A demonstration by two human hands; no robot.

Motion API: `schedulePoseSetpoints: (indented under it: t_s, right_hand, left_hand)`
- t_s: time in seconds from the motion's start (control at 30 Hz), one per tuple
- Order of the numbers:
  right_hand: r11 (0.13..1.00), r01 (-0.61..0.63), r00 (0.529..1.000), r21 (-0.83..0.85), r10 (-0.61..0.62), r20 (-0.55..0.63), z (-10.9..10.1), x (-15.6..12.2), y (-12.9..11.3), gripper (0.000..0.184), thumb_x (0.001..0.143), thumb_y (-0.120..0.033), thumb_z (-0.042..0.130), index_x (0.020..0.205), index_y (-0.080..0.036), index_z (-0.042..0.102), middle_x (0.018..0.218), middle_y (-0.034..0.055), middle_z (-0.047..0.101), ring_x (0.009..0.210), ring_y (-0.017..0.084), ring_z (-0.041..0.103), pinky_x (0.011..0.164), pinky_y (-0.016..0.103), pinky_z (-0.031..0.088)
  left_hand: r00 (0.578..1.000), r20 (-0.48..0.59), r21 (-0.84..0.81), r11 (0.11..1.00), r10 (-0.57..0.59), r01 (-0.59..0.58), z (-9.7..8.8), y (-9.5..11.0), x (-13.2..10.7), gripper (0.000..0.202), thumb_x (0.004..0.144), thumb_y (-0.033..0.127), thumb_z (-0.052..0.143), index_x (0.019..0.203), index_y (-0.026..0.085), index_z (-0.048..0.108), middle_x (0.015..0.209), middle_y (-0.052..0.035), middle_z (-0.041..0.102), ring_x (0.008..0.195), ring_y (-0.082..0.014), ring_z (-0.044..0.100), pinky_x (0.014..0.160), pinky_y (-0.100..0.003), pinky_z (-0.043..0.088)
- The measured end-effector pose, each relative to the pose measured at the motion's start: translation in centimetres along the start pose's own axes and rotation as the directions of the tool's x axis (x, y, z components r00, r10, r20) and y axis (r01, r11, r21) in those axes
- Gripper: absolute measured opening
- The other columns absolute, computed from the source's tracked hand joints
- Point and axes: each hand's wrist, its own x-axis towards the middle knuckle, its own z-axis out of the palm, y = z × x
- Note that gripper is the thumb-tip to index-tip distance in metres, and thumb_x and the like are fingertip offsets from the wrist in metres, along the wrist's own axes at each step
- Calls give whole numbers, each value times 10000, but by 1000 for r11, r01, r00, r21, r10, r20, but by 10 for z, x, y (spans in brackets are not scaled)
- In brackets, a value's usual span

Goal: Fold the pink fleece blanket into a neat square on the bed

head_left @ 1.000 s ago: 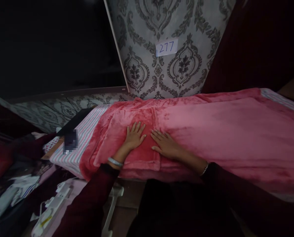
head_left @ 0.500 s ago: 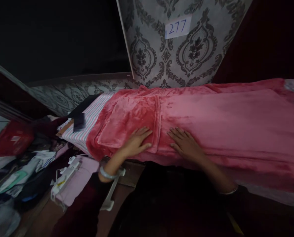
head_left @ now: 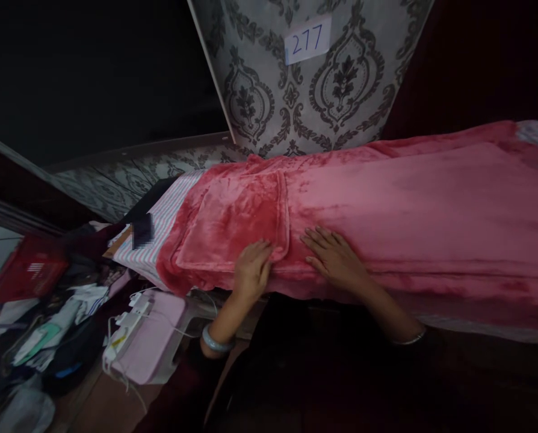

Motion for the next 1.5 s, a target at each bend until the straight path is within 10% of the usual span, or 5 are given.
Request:
schedulePoseSetpoints:
  t_s: [0.3, 0.63, 1.0, 1.27, 1.5]
  right_hand:
    - [1000, -2, 1000, 9, 2, -19, 3, -1, 0, 550, 1053, -431, 371, 1560, -265, 502, 1627, 30, 427, 1544, 293, 297, 1257, 533, 216]
    - [998, 49, 995, -32, -52, -84, 14, 0, 6, 561, 1034, -408, 356, 1522, -209, 547, 1591, 65, 474, 1511, 290, 368, 1232, 537, 275]
    - [999, 11, 998, 49, -8, -61, 0, 20, -11, 544, 1030, -396, 395, 1507, -204, 569, 1555, 107, 516, 1473, 316, 430, 1203, 568, 338]
    - [979, 113, 987, 172, -131, 94, -7, 51, -77, 681, 1022, -485, 495, 1632, -205, 381, 1684, 125, 280, 1577, 316, 202, 1264, 593, 197]
    - [981, 115, 991, 154, -123, 46, 20, 36, -74, 663, 1030, -459, 510, 1628, -199, 389, 1692, 131, 219, 1575, 297, 208, 1281, 554, 180]
  left_hand:
    - [979, 117, 26, 985, 167, -171, -11, 5, -21, 469, 1008, 295, 500, 1464, 219, 577, 1522, -105, 586, 1477, -254, 467, 1247, -533, 345]
    - [915, -14, 395, 839, -402, 375, -51, -49, -5, 665, 982, 472, 533, 1594, 236, 424, 1697, -140, 304, 1585, -391, 217, 1234, -700, 211]
    - [917, -109, 261, 879, -384, 399, -55, -73, -20, 483, 996, 426, 478, 1427, 268, 627, 1575, -114, 527, 1513, -358, 394, 1231, -678, 245]
    - [579, -264, -370, 636, -771, 678, -85, -140, -40, 577, 848, 450, 618, 1351, 168, 640, 1289, -131, 728, 1238, -319, 669, 1061, -443, 544]
    - [500, -224, -430, 545, -837, 719, -82, -147, -38, 519, 726, 519, 709, 1095, 155, 745, 923, -92, 784, 984, -352, 743, 910, -482, 604]
